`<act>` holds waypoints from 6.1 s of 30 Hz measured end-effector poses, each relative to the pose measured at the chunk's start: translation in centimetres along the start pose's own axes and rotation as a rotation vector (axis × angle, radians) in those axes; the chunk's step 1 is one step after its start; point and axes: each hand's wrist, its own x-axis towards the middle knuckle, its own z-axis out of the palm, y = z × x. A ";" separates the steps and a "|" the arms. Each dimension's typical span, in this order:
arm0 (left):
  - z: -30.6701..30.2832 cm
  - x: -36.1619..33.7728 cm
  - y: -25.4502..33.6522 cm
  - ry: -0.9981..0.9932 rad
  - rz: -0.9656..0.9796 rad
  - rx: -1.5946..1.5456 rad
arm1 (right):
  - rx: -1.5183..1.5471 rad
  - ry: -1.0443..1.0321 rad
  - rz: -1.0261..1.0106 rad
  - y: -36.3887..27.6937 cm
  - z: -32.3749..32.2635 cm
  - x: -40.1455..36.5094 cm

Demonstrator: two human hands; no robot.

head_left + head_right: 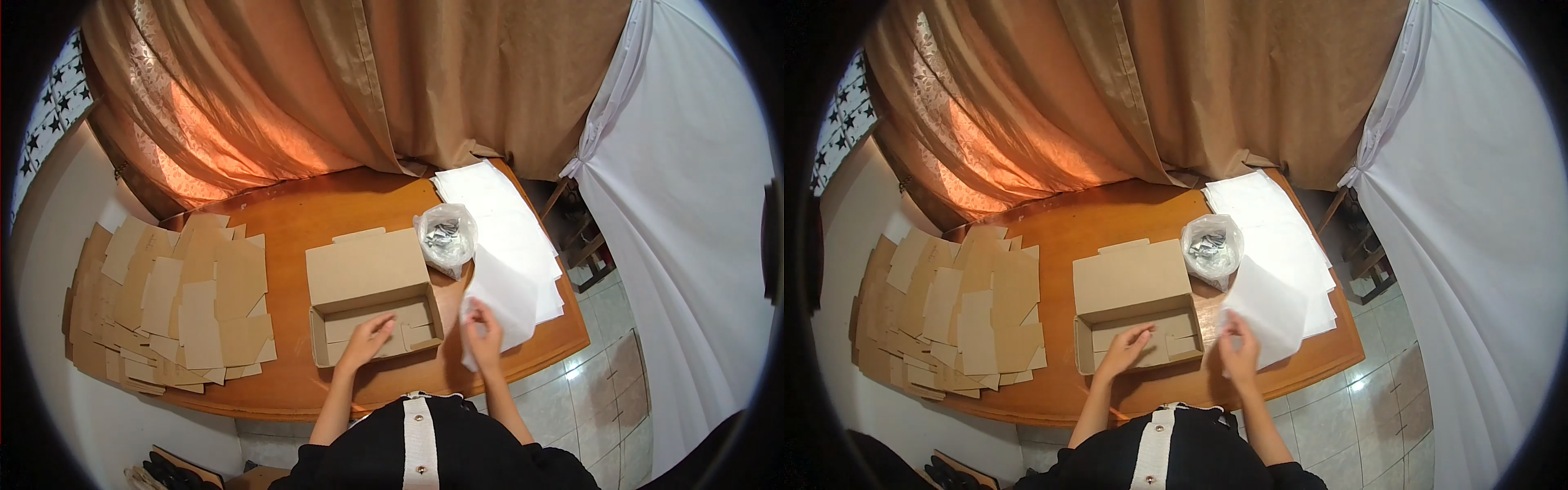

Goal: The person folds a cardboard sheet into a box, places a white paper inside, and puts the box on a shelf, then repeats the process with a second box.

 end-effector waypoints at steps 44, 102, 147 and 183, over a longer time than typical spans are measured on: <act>-6.2 -0.1 -2.4 -0.644 -0.180 1.204 | -0.892 -1.501 -0.173 1.5 10.7 3.6; -8.5 -0.3 -2.6 -0.939 -0.255 0.667 | -0.605 -1.722 0.176 1.9 8.1 4.8; -5.3 1.0 -5.2 -0.662 -0.149 0.902 | -1.383 -0.998 -0.253 5.7 12.6 4.4; -4.9 0.3 -5.9 -0.680 -0.304 0.908 | -0.445 -0.475 -0.056 -1.2 7.7 5.3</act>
